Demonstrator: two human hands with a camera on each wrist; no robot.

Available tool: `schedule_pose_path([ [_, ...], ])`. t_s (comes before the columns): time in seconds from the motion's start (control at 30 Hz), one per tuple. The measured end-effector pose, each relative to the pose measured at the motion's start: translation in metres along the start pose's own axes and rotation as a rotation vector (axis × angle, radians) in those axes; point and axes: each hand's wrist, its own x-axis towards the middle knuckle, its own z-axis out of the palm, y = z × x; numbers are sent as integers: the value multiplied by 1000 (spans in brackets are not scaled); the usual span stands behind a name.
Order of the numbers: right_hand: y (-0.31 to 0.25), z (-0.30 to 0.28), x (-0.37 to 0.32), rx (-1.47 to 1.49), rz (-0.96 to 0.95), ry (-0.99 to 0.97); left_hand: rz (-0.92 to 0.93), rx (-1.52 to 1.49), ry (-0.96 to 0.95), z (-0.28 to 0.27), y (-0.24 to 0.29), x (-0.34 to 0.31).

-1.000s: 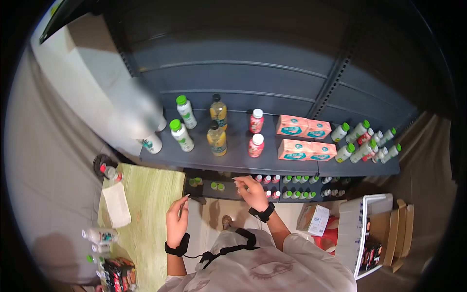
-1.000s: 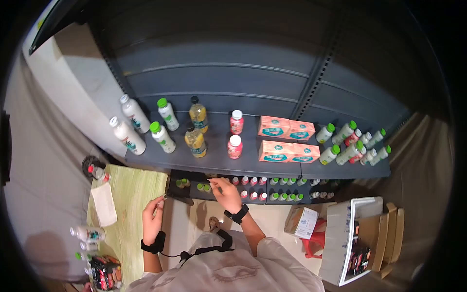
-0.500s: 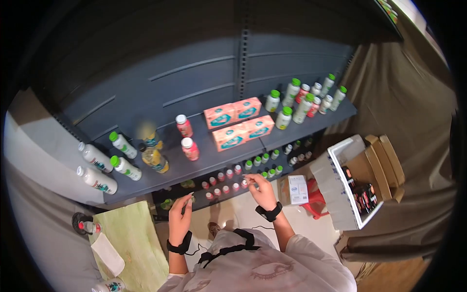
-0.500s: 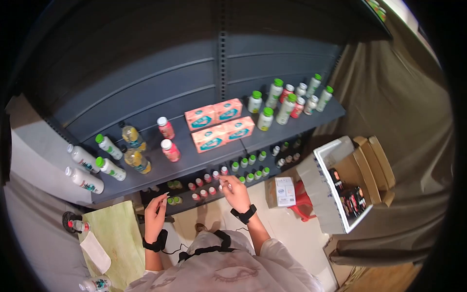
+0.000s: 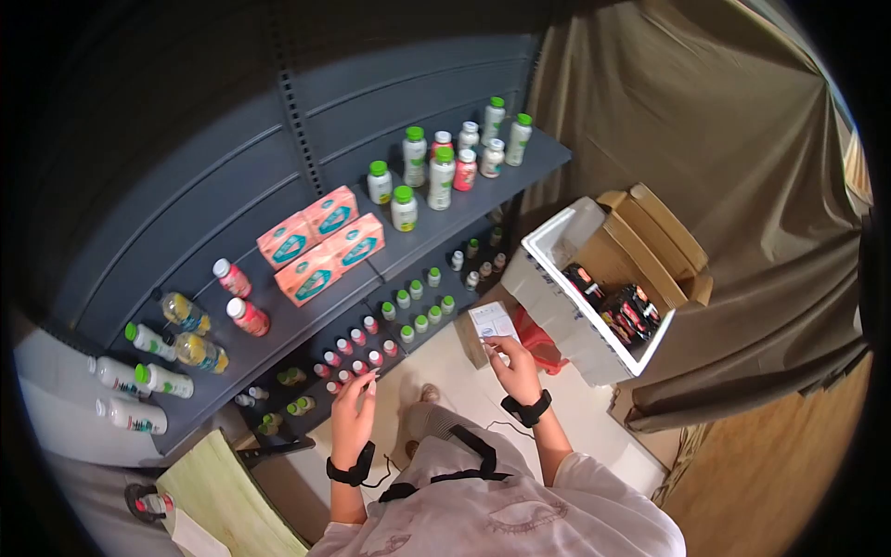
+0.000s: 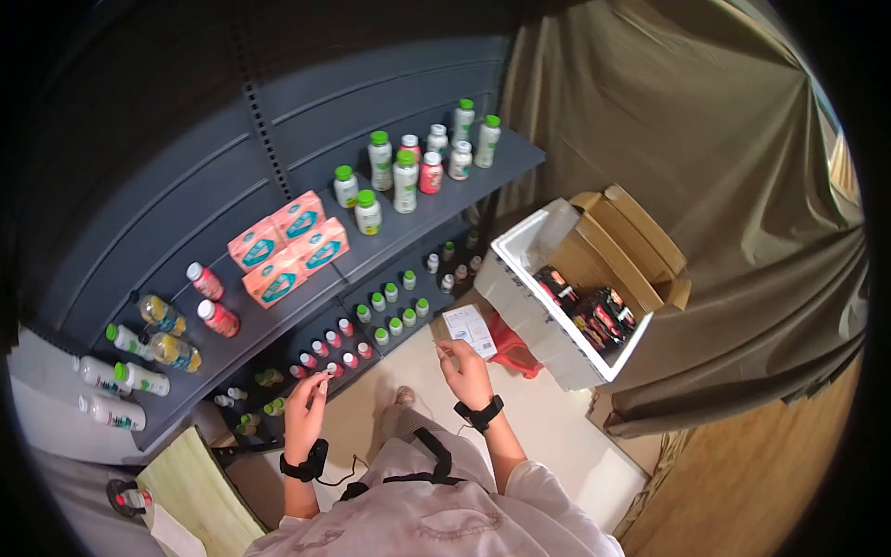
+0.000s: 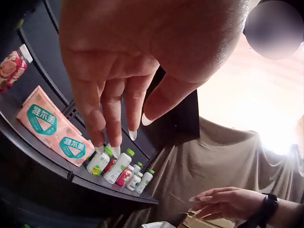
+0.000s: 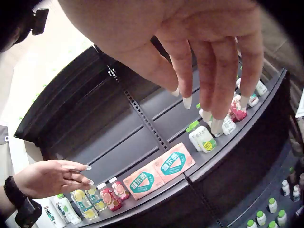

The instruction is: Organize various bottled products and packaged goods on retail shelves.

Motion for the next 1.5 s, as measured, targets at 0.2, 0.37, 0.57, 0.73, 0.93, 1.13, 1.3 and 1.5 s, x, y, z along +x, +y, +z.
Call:
schedule_pose_path([
  [0.2, 49, -43, -4, 28, 43, 78, 2, 1, -115, 54, 21, 30],
  [0.37, 89, -87, 22, -6, 101, 98, 63, 30, -172, 118, 38, 59],
  [0.57, 151, -158, 70, 116, 109, 112, 97, 16, -208, 219, 77, 100],
  [0.73, 180, -227, 112, 30, 84, 137, 133, -15, -226, 292, 109, 137],
  [0.93, 208, -255, 172, 172, 60, 81, 138, 46, -160, 332, 120, 163],
  [1.13, 206, -257, 242, 136, -45, -26, 94, 93, -64, 332, 134, 183],
  [1.3, 187, -251, 304, 174, -187, -72, 97, 124, -31, 320, 141, 219],
  [1.5, 165, -237, 381, 236, -211, -80, 174, 90, -35, 319, 131, 294],
])
